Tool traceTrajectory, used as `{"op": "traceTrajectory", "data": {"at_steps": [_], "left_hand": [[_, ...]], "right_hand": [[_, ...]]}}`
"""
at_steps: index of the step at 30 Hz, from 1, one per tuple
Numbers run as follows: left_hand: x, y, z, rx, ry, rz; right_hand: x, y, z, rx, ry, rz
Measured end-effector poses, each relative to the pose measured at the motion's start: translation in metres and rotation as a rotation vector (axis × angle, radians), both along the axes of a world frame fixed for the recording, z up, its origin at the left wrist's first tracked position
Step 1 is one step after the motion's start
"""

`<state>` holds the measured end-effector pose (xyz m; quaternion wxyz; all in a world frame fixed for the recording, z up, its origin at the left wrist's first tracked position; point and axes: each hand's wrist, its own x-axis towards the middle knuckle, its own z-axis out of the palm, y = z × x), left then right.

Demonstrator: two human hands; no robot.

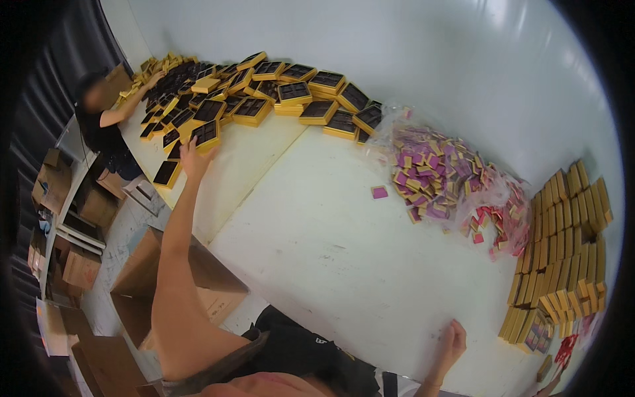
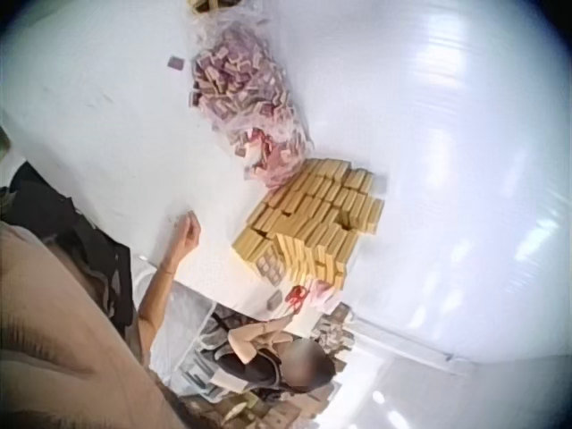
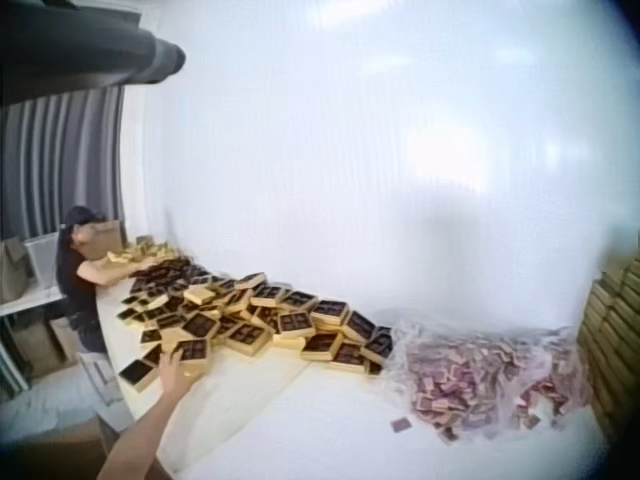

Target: The person assembles makeup palettes by placing small colored pans into black trays and covering them with clear lids. The person handles the pans and trays by hand, arranging them on a white table.

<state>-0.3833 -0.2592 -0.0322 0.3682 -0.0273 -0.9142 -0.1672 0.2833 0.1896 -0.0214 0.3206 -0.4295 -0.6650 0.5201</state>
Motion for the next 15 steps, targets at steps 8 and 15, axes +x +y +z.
{"op": "traceTrajectory", "data": {"at_steps": [8, 15], "left_hand": [[0.066, 0.077, -0.016, -0.014, 0.075, -0.709], [0.226, 0.151, -0.002, -0.238, -0.370, -1.711]], "right_hand": [[-0.112, -0.034, 0.002, 0.165, 0.034, 0.460], [-0.187, -0.093, 0.019, 0.847, -0.026, 0.747]]}}
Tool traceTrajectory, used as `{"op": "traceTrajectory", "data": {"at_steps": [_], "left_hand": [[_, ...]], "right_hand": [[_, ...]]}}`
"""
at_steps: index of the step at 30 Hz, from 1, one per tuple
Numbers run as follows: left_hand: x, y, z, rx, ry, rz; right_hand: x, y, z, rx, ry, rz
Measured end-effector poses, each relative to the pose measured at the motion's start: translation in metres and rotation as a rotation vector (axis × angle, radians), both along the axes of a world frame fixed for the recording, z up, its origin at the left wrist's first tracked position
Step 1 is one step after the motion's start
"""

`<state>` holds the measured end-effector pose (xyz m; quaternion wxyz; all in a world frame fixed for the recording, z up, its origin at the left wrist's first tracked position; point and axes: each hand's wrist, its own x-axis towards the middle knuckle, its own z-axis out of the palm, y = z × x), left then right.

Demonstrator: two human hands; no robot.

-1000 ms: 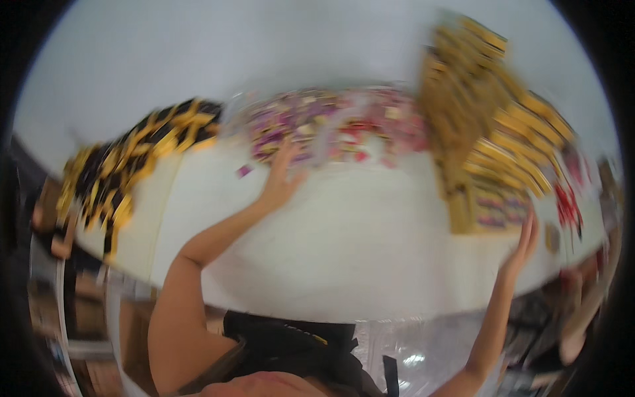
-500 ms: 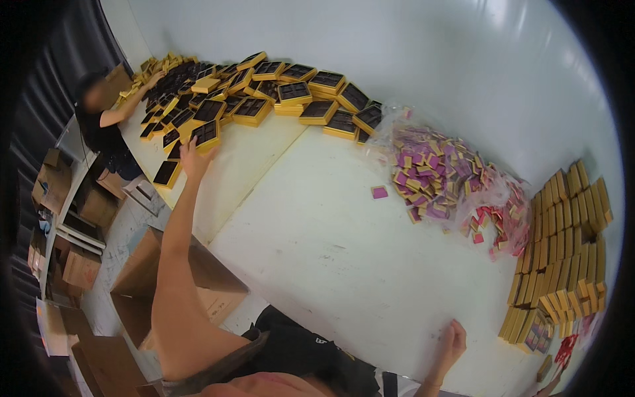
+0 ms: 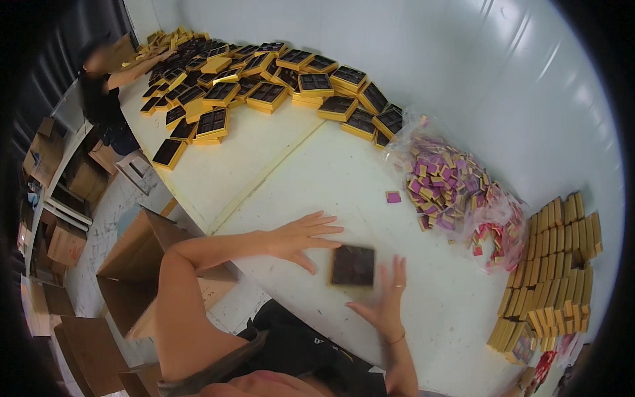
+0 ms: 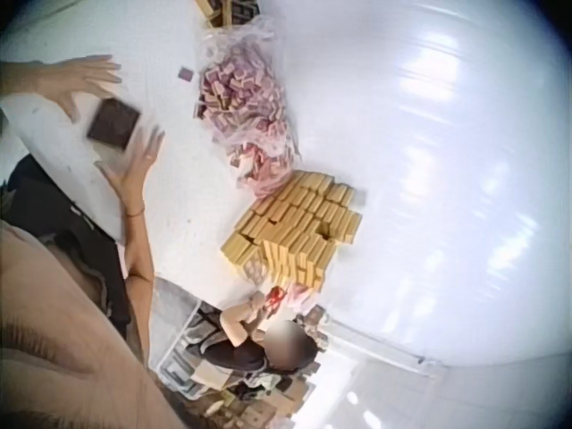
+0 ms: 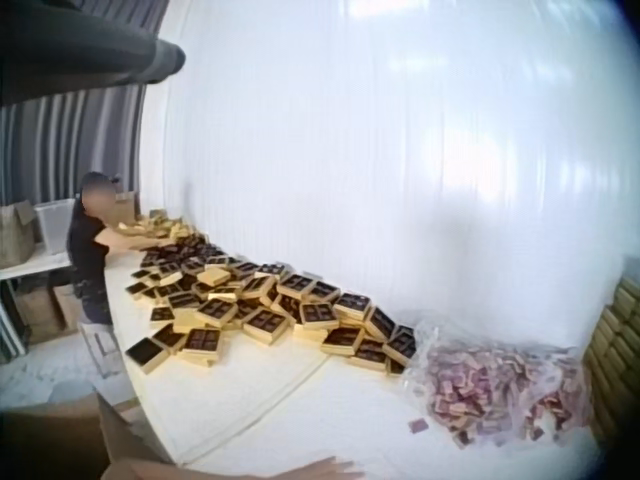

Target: The person assembles makeup palettes by placing small colored pans into black trays and covering them with clear lids. The person handles the pans and trays by hand, arranging them on a white table.

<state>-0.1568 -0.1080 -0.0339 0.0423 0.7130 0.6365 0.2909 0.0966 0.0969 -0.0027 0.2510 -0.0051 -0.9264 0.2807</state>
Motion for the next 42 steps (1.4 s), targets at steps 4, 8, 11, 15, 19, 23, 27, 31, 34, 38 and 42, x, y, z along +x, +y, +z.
{"op": "traceTrajectory", "data": {"at_steps": [4, 8, 11, 15, 19, 23, 27, 31, 34, 38, 42], "left_hand": [[-0.098, -0.015, 0.011, 0.226, 0.032, 0.747], [-0.229, -0.115, 0.014, 0.209, 0.364, 1.789], [-0.245, -0.158, -0.010, 0.131, 0.131, 1.802], [-0.162, -0.110, -0.001, 0.162, 0.194, 1.373], [-0.042, -0.048, -0.027, 0.203, -0.183, 0.500], [0.052, 0.026, -0.021, 0.056, -0.301, 0.063], [0.072, 0.054, -0.007, -0.076, -0.076, -0.025], [-0.080, 0.022, -0.016, 0.118, -0.115, 0.854], [-0.221, -0.108, -0.035, 0.168, 0.346, 1.632], [-0.215, -0.158, -0.029, -0.169, 0.200, 1.572], [-0.122, -0.099, -0.003, -0.122, 0.248, 1.140]], "right_hand": [[0.005, 0.004, -0.007, 0.203, -0.247, 0.090], [0.018, 0.008, -0.003, 0.100, -0.261, 0.047], [0.034, 0.025, 0.004, 0.024, -0.316, 0.012], [0.063, 0.052, 0.000, -0.059, -0.333, -0.182], [0.081, 0.068, 0.010, -0.149, -0.310, -0.258], [0.077, 0.066, 0.006, -0.211, -0.326, -0.132], [0.074, 0.055, 0.011, -0.087, -0.333, -0.152], [0.086, 0.054, 0.005, 0.033, -0.288, -0.315], [0.077, 0.041, 0.006, 0.138, -0.231, -0.275], [0.059, 0.016, 0.011, 0.222, -0.265, -0.198], [0.058, 0.017, 0.000, 0.254, -0.285, -0.183]]}}
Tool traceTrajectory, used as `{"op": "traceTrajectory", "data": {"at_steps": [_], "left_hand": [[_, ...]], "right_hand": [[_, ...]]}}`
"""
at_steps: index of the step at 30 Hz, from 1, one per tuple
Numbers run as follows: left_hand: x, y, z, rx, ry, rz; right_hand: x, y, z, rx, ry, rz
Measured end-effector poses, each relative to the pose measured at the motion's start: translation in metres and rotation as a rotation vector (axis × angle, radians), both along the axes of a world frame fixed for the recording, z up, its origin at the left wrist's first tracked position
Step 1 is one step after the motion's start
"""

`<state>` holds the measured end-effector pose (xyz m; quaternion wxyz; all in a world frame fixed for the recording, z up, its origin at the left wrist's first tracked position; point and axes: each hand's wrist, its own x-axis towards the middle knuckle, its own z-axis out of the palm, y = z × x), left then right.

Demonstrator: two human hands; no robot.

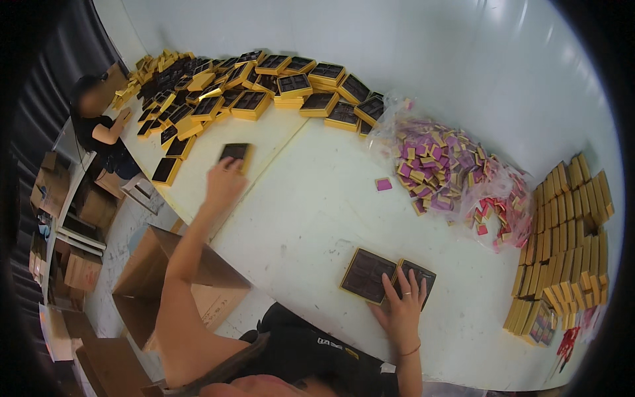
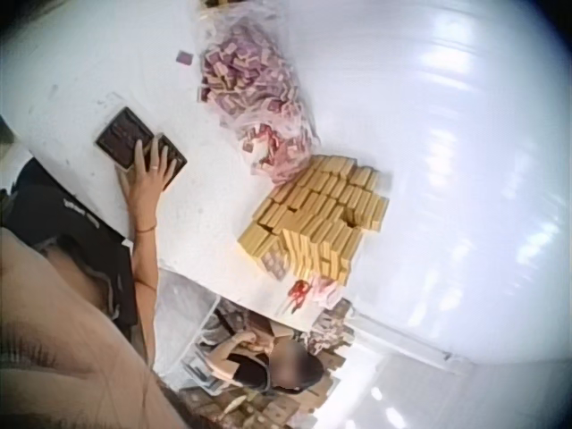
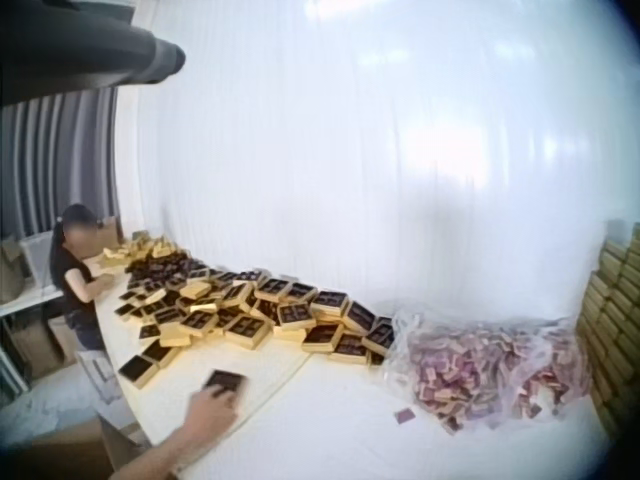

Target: The person assembles makeup palettes by placing small colored pans into black trays and covering them with clear lids. The person handles the pans and trays by hand, arranging them on a white table.

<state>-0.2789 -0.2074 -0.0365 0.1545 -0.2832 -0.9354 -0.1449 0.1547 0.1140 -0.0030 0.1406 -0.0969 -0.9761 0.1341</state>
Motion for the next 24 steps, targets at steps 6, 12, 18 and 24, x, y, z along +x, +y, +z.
{"op": "traceTrajectory", "data": {"at_steps": [6, 12, 18, 24], "left_hand": [[0.178, 0.096, 0.007, 0.084, -0.124, -0.693], [0.173, 0.102, 0.007, 0.292, -0.148, -0.651], [-0.082, -0.119, -0.019, 0.271, 0.428, 0.472], [-0.055, -0.182, -0.046, 0.048, 0.141, 0.743]], "right_hand": [[-0.002, 0.000, 0.004, -0.012, 0.032, 0.010], [0.004, 0.005, 0.006, -0.008, 0.028, -0.038], [0.006, 0.010, 0.004, -0.026, 0.027, -0.016], [0.006, 0.009, 0.005, -0.033, 0.021, -0.029]]}}
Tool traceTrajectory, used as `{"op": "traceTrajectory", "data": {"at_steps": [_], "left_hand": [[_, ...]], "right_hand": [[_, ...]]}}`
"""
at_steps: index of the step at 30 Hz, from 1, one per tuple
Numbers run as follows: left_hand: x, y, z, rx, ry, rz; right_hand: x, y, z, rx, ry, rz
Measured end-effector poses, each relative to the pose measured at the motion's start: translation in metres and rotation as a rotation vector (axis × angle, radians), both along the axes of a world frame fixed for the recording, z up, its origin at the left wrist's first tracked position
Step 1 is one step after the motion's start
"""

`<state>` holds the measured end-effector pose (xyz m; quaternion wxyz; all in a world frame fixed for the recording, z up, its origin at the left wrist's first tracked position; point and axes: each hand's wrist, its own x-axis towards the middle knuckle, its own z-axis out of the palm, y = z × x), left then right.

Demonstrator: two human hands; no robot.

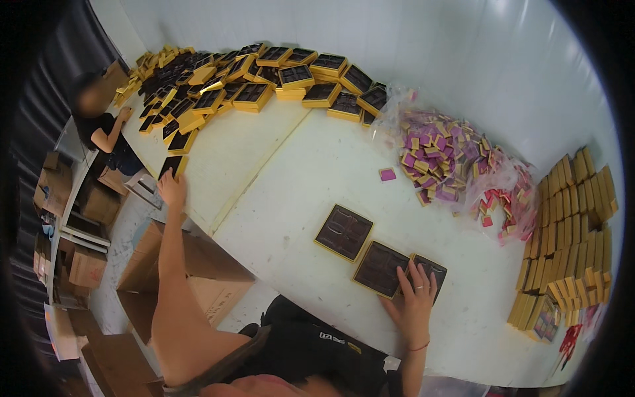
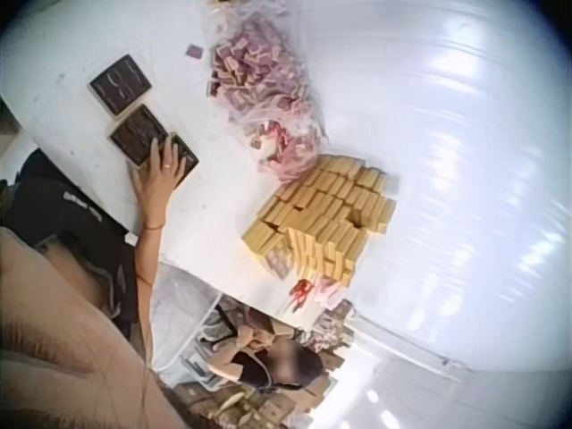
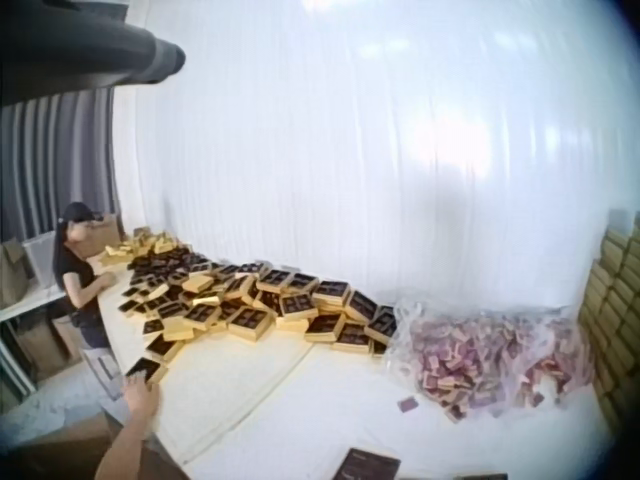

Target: The person assembles makeup palettes by placing small colored pans into black trays and covering them with clear lids. The person handles the pans and trays by hand, arranging them on a white table.

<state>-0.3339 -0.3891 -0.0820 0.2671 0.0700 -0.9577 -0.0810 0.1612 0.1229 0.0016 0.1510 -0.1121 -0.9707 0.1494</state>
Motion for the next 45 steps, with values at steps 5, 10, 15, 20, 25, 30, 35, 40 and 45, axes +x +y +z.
{"op": "traceTrajectory", "data": {"at_steps": [5, 10, 15, 20, 25, 30, 35, 40, 45], "left_hand": [[0.121, 0.113, 0.029, -0.091, 0.040, -0.400], [0.178, 0.220, 0.043, 0.066, -0.021, -0.998], [0.223, 0.294, 0.062, 0.128, -0.196, -1.439], [0.240, 0.319, 0.084, 0.004, -0.271, -1.594], [0.239, 0.359, 0.076, -0.178, -0.294, -1.603], [0.274, 0.369, 0.068, -0.137, -0.369, -1.685], [0.240, 0.403, 0.088, 0.045, -0.412, -1.737], [0.150, 0.509, 0.072, 0.239, -0.166, -1.508], [0.147, 0.584, 0.050, 0.232, -0.241, -1.188]], "right_hand": [[0.001, 0.002, 0.006, -0.025, -0.027, -0.023], [0.000, 0.006, 0.006, -0.045, -0.006, -0.016], [0.017, 0.020, 0.003, -0.048, 0.015, -0.120], [0.052, 0.037, 0.006, -0.070, 0.000, -0.187], [0.067, 0.051, 0.008, -0.116, -0.009, -0.170], [0.076, 0.053, 0.008, -0.158, 0.009, -0.201], [0.041, 0.061, 0.023, -0.271, 0.276, -0.110], [-0.115, 0.092, 0.027, -0.153, 0.336, 0.003], [-0.201, 0.167, -0.027, 0.115, 0.256, -0.337]]}}
